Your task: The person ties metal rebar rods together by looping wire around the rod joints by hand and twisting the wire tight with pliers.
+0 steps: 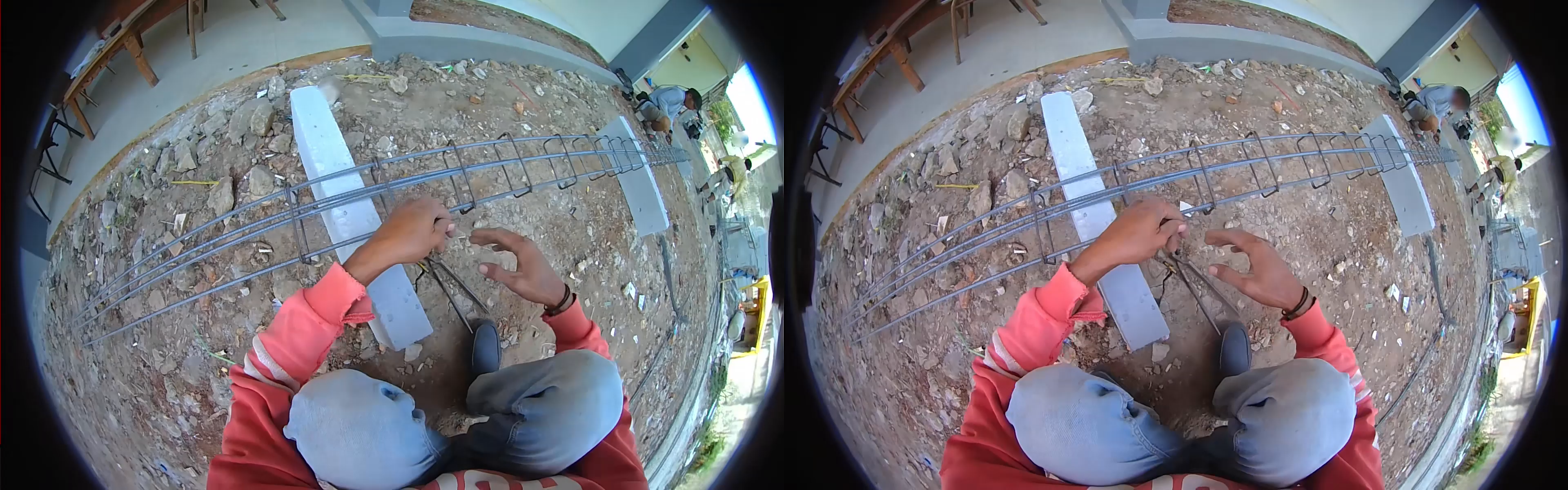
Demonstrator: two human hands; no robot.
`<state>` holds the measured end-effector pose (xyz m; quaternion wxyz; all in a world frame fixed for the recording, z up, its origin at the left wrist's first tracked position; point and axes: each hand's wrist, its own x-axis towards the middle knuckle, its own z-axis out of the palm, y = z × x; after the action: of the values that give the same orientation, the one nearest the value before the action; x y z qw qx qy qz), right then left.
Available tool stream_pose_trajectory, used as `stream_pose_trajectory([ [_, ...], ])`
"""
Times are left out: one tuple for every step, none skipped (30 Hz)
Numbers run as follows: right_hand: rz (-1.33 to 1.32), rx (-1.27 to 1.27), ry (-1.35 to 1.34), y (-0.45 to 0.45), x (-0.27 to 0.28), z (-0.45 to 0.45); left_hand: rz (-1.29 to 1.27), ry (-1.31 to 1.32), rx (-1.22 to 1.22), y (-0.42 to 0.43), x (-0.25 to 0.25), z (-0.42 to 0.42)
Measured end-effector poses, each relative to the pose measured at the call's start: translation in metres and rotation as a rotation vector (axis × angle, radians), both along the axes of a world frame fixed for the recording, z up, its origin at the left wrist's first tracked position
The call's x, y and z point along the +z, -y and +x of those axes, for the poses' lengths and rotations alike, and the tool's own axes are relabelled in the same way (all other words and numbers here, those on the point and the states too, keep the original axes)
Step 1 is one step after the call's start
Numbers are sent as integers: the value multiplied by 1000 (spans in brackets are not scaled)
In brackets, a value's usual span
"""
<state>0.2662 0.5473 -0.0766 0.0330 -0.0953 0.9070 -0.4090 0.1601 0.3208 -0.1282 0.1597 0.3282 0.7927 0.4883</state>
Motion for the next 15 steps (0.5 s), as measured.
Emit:
stream_pose_trajectory([
  [71,122,181,1,8,-5,-151,-87,-67,-4,-5,0],
  [135,246,358,3,13,-5,-319,-180,-153,-8,-4,-1],
  [134,216,353,5,14,0,-314,-192,-181,-9,0,-1],
  [215,279,367,7,11,3,-230,-46,-288,-10,4,2],
  [297,347,376,7,7,3,-152,98,-387,-11,9,3],
  [191,407,324,7,3,6,-22,395,-377,-13,13,7],
  [187,395,322,-1,5,9,-29,393,-389,-18,16,8],
  [79,312,357,-7,16,11,106,497,-327,-26,21,10],
  [-31,231,397,-13,23,13,239,606,-258,-34,24,13],
  [-206,249,328,-19,26,10,294,653,-190,-46,25,15],
  [-216,250,334,-28,19,6,286,661,-186,-56,32,17],
  [-368,219,387,-38,8,-2,305,606,-115,-65,42,16],
  [-520,191,437,-48,-1,-8,321,546,-44,-75,50,12],
  [-544,161,369,-45,-1,-10,333,610,11,-85,54,7],
  [-559,175,367,-46,-1,-13,320,605,25,-92,62,2],
])
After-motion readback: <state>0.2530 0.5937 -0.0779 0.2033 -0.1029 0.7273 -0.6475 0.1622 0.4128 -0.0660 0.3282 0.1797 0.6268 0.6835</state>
